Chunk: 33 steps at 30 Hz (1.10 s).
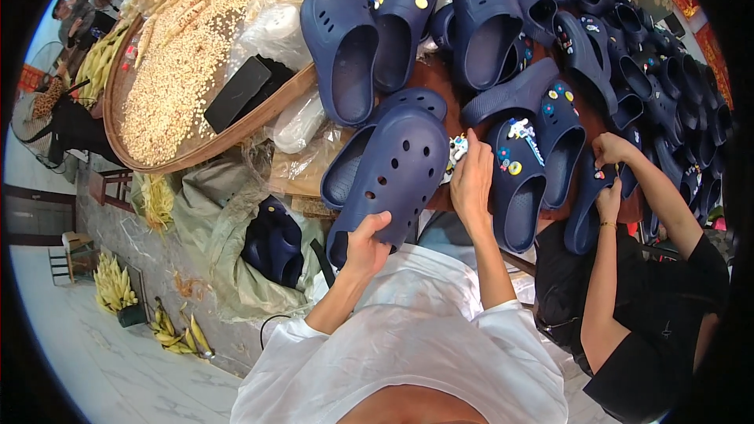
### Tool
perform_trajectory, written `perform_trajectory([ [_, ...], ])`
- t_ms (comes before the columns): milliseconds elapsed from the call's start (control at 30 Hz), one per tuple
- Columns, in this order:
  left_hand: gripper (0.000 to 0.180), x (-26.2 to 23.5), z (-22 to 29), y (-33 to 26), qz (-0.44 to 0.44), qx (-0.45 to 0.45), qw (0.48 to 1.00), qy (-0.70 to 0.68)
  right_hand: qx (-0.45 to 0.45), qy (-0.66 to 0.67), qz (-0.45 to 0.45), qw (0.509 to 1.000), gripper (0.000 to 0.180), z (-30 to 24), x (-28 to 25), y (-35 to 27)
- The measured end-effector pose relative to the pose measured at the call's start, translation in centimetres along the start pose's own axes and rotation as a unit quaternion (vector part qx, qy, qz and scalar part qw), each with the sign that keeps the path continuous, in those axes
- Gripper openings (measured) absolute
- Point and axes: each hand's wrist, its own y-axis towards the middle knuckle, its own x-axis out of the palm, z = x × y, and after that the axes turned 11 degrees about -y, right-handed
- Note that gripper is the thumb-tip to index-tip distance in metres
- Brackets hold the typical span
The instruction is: Decorate blue foam clogs by inserting plastic charms into the holes.
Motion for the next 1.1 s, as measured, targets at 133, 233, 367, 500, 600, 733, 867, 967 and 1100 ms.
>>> perform_trajectory([
  [133,0.052,1.2,0.8,0.2,0.007,-0.018,0.998,-0.054,-0.012,-0.001,0.019,1.0,0.06,-0.2,-0.5,0.0],
  [233,0.052,1.4,1.5,0.4,0.002,-0.022,0.995,-0.095,-0.026,0.061,0.049,0.997,0.051,-1.6,-1.7,-0.8],
  [367,0.05,2.5,1.8,1.4,-0.051,-0.036,0.984,-0.167,0.005,0.233,-0.009,0.972,0.037,-4.1,-3.5,-4.3],
  [500,0.049,4.1,2.1,2.6,-0.112,-0.034,0.976,-0.186,-0.015,0.362,-0.068,0.93,0.065,-6.9,-4.8,-6.1],
  [600,0.051,6.1,2.6,3.1,-0.122,-0.016,0.973,-0.193,-0.026,0.336,-0.101,0.936,0.07,-7.4,-5.0,-6.6],
  [733,0.052,8.0,2.9,3.9,-0.122,-0.044,0.961,-0.243,0.031,0.334,-0.125,0.934,0.067,-7.4,-3.9,-7.3],
  [867,0.052,9.2,1.6,3.9,-0.142,-0.027,0.971,-0.192,0.054,0.34,-0.078,0.936,0.055,-6.3,-2.6,-6.7],
  [967,0.052,8.2,0.1,4.0,-0.29,0.059,0.955,-0.005,0.032,0.355,-0.041,0.933,0.047,-5.8,-2.2,-4.9],
  [1100,0.043,7.8,1.5,1.3,-0.244,0.133,0.93,0.238,0.051,0.284,0.026,0.957,0.05,-2.8,0.4,-1.9],
])
